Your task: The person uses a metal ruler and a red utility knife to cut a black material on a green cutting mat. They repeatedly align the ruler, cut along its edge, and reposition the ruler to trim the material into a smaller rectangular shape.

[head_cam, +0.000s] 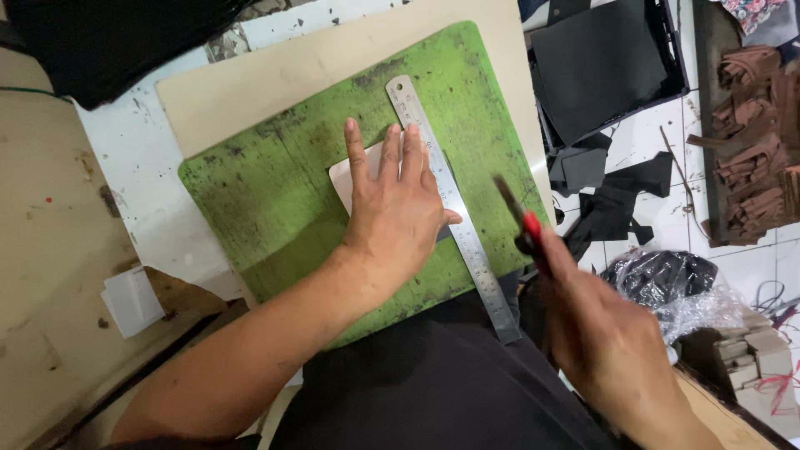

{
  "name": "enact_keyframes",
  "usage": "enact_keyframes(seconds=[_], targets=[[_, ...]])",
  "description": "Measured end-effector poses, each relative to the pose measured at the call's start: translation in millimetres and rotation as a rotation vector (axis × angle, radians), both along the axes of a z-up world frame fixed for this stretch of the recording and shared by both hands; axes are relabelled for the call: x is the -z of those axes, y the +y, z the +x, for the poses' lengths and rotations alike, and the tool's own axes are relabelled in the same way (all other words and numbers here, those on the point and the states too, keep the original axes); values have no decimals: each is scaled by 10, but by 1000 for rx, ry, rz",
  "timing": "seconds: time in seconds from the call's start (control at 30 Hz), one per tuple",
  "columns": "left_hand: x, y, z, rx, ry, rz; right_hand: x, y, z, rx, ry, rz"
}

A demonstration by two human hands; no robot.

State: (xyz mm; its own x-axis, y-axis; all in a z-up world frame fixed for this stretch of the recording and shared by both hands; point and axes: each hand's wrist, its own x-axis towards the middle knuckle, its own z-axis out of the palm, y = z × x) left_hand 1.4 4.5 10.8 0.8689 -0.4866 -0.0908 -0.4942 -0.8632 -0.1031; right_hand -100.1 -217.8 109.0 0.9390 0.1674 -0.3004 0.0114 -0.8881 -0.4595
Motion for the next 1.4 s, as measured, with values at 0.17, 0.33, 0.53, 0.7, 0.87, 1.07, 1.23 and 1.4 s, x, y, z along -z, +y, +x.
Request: enact_keyframes(seconds=[0.17, 0.33, 0.53, 0.7, 0.87, 1.07, 1.23, 1.4], targets=[[3, -32, 19, -19, 41, -8, 414, 309, 608, -69, -53, 97], [0, -27, 10, -10, 2, -5, 660, 417, 874, -149, -99, 74], [22, -14, -13, -15, 13, 5, 521, 383, 694, -203, 33, 94], [-6, -23, 13, -9, 3, 58, 360, 240, 170, -62, 264, 111], [-15, -11, 7, 9, 32, 55, 548, -63, -573, -53, 374, -65], [19, -6, -3, -1, 8, 23, 286, -189, -344, -73, 457, -172], [42, -23, 8, -14, -27, 4, 143, 150, 256, -60, -177, 52], [-23, -29, 3, -11, -18, 21, 742, 375, 802, -183, -125, 49]])
